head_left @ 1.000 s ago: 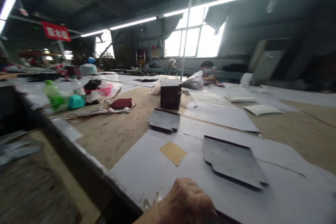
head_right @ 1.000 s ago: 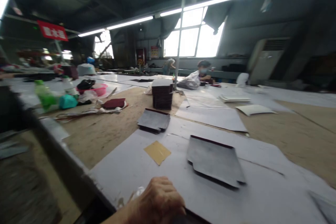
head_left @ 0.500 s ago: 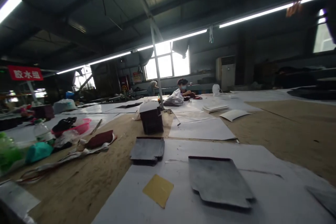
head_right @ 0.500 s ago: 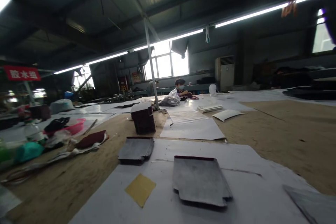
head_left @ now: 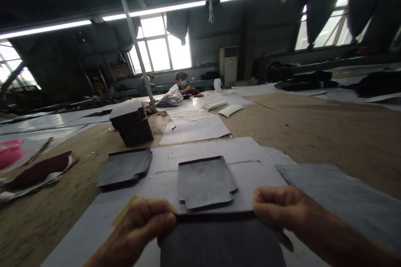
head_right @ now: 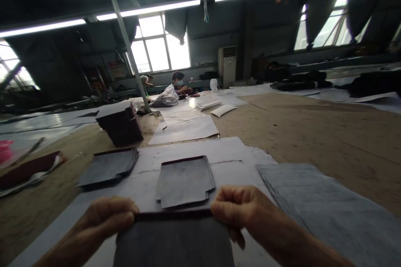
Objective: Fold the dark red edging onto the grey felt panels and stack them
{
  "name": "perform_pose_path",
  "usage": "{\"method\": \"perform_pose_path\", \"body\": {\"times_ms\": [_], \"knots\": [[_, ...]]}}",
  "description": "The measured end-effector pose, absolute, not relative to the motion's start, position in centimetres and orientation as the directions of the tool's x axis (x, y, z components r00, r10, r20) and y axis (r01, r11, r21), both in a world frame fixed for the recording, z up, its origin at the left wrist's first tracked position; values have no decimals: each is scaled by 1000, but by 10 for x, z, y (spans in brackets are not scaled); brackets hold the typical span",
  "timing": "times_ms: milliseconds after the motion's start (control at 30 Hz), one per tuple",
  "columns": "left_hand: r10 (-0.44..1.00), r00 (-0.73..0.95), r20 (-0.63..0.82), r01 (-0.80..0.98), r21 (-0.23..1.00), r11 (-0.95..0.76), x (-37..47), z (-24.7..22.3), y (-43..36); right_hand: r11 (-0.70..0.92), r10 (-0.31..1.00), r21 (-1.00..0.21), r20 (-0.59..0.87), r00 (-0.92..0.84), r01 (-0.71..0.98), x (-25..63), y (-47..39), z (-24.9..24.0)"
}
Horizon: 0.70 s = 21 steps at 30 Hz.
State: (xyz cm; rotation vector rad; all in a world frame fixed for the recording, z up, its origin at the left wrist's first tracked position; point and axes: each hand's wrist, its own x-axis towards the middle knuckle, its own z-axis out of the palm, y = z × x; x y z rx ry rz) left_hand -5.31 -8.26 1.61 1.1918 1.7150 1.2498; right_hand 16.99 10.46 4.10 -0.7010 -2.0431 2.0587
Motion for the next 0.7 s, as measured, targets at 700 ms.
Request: {"method": "perform_pose_path", "body": {"times_ms": [700], "knots": [[684,-540,490,787,582,204,-126,-44,41,658,726,-576,314,-611,486,46,204,-22]]}}
